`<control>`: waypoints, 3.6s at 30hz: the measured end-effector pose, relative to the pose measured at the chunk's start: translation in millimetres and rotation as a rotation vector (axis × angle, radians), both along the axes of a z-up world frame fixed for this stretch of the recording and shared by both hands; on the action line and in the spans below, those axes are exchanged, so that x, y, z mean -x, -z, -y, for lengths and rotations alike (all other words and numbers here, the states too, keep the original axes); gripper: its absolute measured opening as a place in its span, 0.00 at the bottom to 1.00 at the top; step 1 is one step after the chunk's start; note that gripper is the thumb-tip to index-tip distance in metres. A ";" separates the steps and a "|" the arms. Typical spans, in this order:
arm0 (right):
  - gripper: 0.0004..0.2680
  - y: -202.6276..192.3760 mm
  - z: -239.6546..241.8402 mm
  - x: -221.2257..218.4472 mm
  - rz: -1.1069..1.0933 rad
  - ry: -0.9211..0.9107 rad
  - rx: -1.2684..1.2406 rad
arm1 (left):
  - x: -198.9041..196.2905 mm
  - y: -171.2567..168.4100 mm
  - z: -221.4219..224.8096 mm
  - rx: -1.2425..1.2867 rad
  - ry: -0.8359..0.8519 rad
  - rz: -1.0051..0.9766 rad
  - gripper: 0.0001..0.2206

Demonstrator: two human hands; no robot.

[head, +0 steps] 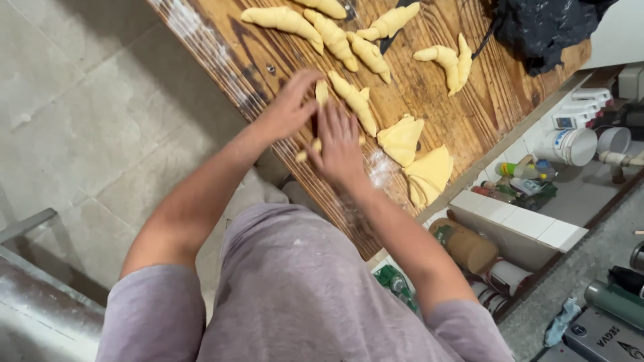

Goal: Shaping triangular dough pieces into croissant rolls by hand on a wooden table

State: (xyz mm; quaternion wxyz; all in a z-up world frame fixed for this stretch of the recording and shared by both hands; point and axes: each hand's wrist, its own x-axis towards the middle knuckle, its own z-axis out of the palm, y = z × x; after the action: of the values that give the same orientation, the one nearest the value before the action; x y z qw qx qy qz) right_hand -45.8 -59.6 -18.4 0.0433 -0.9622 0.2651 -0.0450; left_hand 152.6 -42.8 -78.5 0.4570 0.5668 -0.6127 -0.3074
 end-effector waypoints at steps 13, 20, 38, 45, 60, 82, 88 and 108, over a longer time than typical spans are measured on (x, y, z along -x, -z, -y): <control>0.09 16.8 31.0 33.7 0.156 -0.202 -0.068 | -26.0 -9.6 -5.2 0.287 0.043 0.777 0.26; 0.26 12.7 -23.9 44.4 0.047 -0.140 0.081 | -19.7 -11.6 0.7 0.206 0.031 0.730 0.23; 0.12 25.1 34.8 23.0 0.125 -0.079 -0.130 | -34.4 -15.3 0.6 0.050 0.259 0.601 0.27; 0.26 -2.9 -4.9 6.8 0.045 -0.024 -0.074 | -30.9 -15.7 6.2 0.106 0.171 0.536 0.26; 0.24 -12.9 59.4 -24.7 -0.021 0.141 -0.159 | -44.2 -48.8 8.1 -0.124 0.219 0.164 0.22; 0.16 -64.9 56.4 -107.4 0.634 0.155 -0.372 | -40.8 -36.4 -24.4 -0.254 -0.335 -1.509 0.26; 0.07 -25.8 24.1 -43.7 0.842 0.461 -0.888 | -16.0 -74.1 -58.1 -0.512 -0.150 -1.686 0.33; 0.15 -70.1 109.2 267.3 -0.150 0.419 -0.363 | 17.3 -70.7 -19.5 -0.047 -0.101 0.254 0.17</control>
State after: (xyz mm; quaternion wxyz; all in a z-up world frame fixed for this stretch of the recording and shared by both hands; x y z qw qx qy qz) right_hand -313.1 -168.9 51.8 0.1847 -0.8635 0.4646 0.0666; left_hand 135.3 -23.3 -7.8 0.3771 0.6418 -0.6290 -0.2243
